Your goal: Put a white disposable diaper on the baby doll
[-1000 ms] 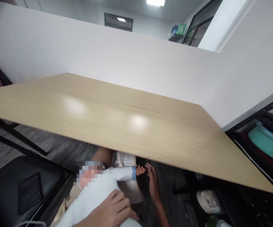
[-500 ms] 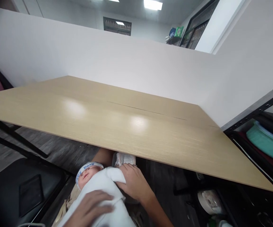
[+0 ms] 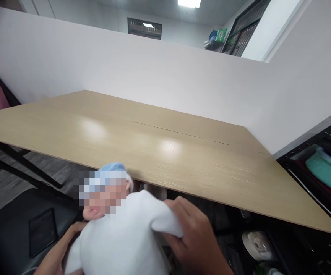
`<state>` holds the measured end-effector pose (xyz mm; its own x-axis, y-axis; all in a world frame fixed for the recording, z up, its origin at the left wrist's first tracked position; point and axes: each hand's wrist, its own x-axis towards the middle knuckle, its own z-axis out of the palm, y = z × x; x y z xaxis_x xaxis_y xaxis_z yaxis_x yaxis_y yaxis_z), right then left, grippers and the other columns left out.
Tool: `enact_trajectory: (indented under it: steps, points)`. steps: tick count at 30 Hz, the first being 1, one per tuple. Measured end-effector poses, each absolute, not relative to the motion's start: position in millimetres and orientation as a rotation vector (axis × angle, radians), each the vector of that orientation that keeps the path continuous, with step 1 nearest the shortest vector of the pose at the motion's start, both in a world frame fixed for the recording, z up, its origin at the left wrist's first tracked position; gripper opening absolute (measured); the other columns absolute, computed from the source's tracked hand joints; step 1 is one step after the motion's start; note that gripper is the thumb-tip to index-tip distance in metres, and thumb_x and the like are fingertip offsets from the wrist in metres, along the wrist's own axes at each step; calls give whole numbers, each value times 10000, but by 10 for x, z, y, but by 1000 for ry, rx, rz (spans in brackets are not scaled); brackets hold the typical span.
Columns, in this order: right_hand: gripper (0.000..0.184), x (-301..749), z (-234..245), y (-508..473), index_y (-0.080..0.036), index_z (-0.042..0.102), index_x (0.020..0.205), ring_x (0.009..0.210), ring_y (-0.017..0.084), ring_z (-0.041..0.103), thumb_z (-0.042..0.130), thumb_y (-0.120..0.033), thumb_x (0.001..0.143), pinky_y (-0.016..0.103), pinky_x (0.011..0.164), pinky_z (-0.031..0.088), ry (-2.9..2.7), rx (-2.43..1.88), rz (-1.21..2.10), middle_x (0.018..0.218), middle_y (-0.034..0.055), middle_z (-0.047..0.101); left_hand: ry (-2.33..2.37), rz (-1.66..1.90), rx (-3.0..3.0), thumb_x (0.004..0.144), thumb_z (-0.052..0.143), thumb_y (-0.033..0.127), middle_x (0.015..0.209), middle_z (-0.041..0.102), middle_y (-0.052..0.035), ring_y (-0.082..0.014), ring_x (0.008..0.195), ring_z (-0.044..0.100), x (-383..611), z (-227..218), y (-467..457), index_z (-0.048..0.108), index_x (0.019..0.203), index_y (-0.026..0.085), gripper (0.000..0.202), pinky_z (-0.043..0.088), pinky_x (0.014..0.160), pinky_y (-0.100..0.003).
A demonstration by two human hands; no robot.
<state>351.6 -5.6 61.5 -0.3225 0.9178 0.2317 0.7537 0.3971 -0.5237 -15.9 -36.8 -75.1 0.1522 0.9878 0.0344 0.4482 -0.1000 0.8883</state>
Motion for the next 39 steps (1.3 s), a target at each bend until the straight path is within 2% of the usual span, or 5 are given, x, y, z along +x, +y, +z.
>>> enact_trajectory:
  steps: [4, 10, 20, 30, 39]
  points:
    - [254, 3859, 795, 109, -285, 731, 1153, 926, 274, 713, 611, -488, 1059, 375, 789, 524, -2010, -1625, 278, 1032, 61, 772, 1332, 790, 1951, 859, 716, 296, 1267, 761, -45, -296, 1119, 748, -36, -144, 310, 553, 1383, 286, 549, 601, 924, -337]
    - [319, 4211, 491, 929, -256, 725, 1096, 965, 306, 718, 615, -548, 1028, 375, 785, 496, -1852, -1807, 133, 1070, 74, 792, 1228, 760, 2258, 839, 711, 422, 1234, 776, -96, -328, 1083, 736, 340, 320, 1764, 637, 1275, 205, 492, 543, 885, -377]
    - [483, 4520, 48, 1931, -264, 722, 1133, 984, 313, 731, 550, -707, 1047, 383, 784, 514, -1871, -1807, 10, 1118, 82, 783, 1361, 511, 2493, 888, 671, 492, 1045, 776, -61, -276, 887, 720, 476, 152, 3068, 671, 1110, 219, 352, 441, 715, -335]
    - [608, 4833, -171, 3024, -231, 738, 1164, 986, 332, 735, 515, -781, 1030, 423, 820, 526, -1898, -1757, -157, 1120, 110, 796, 1539, 511, 2522, 924, 569, 830, 969, 783, -84, -313, 880, 712, 637, -9, 4140, 660, 1020, 225, 619, 385, 666, -336]
    - [713, 4987, -248, 3819, -199, 793, 1201, 1037, 383, 715, 438, -797, 1047, 509, 910, 518, -1930, -1730, -360, 1147, 154, 815, 1520, 848, 2639, 929, 569, 857, 1163, 775, -157, -368, 1085, 681, 816, -267, 5017, 733, 1200, 183, 744, 514, 985, -493]
